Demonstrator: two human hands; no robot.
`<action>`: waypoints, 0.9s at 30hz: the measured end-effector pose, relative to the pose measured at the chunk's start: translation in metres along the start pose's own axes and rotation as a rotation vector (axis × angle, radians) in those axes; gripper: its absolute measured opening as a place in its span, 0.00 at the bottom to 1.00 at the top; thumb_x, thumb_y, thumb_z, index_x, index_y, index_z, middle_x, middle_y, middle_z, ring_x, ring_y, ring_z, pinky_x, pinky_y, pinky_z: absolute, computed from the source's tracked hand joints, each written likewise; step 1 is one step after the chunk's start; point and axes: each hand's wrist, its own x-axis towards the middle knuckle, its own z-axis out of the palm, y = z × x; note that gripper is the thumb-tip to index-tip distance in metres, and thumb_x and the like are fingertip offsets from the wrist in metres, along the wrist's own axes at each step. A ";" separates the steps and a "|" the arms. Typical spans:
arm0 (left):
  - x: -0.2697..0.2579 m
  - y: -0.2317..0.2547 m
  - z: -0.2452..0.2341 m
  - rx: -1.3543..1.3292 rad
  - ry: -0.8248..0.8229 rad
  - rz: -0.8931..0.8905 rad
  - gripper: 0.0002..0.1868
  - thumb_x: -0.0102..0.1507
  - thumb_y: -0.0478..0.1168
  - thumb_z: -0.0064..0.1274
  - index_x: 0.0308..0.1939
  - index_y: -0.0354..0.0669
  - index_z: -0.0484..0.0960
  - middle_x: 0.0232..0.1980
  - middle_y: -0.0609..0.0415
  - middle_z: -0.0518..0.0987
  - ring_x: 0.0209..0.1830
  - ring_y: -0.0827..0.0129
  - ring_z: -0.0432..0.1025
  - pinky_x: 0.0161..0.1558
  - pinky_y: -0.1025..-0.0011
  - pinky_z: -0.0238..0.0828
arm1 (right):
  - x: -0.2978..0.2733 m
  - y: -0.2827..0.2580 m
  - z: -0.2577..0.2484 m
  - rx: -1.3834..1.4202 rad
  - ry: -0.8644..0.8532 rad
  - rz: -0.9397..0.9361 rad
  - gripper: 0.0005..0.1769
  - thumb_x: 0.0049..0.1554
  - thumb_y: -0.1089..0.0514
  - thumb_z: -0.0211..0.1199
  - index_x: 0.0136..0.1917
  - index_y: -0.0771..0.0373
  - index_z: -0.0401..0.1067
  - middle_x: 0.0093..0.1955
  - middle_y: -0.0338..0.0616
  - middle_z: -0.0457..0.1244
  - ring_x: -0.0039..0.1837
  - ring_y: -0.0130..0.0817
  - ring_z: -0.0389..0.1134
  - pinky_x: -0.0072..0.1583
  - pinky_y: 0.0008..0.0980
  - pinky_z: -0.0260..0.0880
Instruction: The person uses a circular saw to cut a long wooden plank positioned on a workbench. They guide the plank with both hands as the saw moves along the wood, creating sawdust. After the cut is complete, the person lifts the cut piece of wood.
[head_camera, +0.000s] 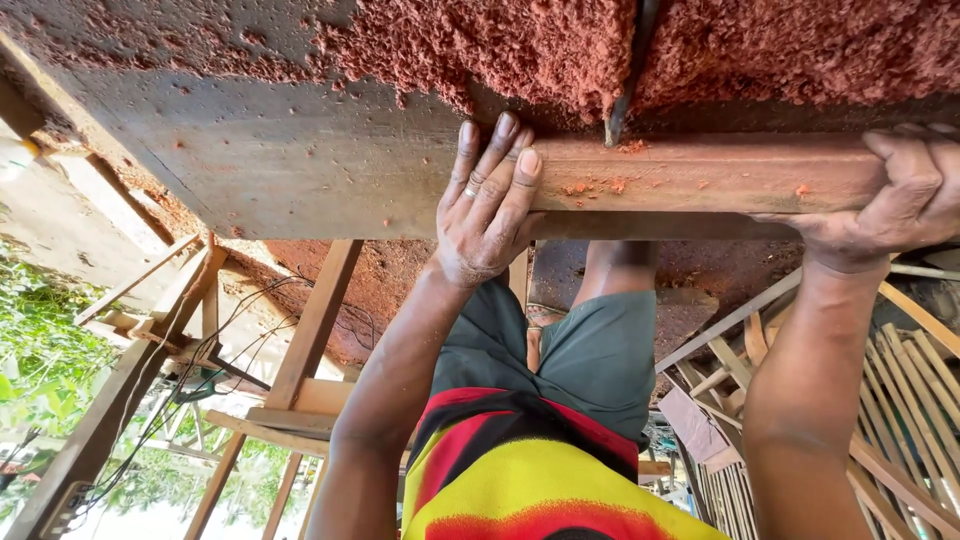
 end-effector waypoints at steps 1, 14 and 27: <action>0.000 0.000 -0.001 0.000 0.002 -0.002 0.23 0.77 0.45 0.37 0.67 0.27 0.68 0.63 0.30 0.77 0.68 0.38 0.72 0.73 0.36 0.64 | 0.000 0.000 0.001 0.001 0.000 -0.003 0.53 0.59 0.18 0.37 0.44 0.71 0.77 0.46 0.54 0.62 0.48 0.45 0.68 0.53 0.42 0.74; 0.002 0.000 -0.001 -0.005 -0.007 -0.021 0.25 0.77 0.47 0.36 0.65 0.26 0.71 0.62 0.30 0.78 0.67 0.39 0.74 0.73 0.39 0.63 | 0.023 -0.006 -0.007 -0.061 -0.026 -0.033 0.53 0.60 0.14 0.40 0.39 0.68 0.76 0.43 0.50 0.61 0.45 0.44 0.66 0.51 0.41 0.67; 0.008 -0.002 -0.003 0.052 -0.021 -0.056 0.23 0.77 0.49 0.41 0.65 0.33 0.72 0.62 0.36 0.81 0.67 0.44 0.74 0.72 0.25 0.52 | 0.017 -0.004 -0.001 -0.097 0.008 0.008 0.54 0.57 0.13 0.36 0.39 0.66 0.76 0.45 0.48 0.62 0.47 0.42 0.69 0.52 0.39 0.69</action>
